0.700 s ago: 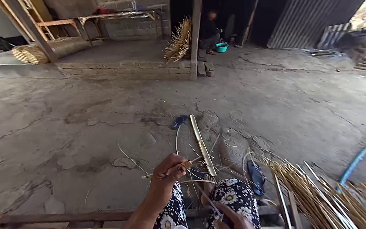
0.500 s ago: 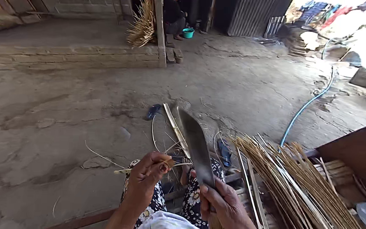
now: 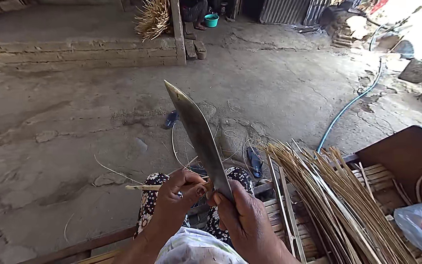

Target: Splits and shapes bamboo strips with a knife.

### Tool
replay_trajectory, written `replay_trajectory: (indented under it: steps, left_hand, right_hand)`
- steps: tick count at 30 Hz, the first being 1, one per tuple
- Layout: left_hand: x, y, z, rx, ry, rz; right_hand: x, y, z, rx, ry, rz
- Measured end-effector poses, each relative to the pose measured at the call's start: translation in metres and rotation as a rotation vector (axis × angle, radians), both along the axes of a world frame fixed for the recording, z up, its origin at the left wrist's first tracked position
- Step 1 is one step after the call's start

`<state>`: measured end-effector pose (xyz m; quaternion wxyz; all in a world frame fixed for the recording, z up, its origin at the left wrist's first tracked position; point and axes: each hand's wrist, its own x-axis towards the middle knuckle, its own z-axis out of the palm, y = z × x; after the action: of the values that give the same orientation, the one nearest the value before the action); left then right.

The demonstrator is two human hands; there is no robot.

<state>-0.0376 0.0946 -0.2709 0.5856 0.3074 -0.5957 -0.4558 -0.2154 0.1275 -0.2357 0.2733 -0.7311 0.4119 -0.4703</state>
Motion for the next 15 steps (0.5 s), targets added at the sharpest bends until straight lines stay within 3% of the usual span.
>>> replay_trajectory:
  steps: [15]
  left_hand:
    - [-0.0058,-0.0008,-0.003,0.023,-0.038,0.005]
  right_hand:
    - [-0.003,-0.0027,-0.0032,-0.046,0.138,-0.077]
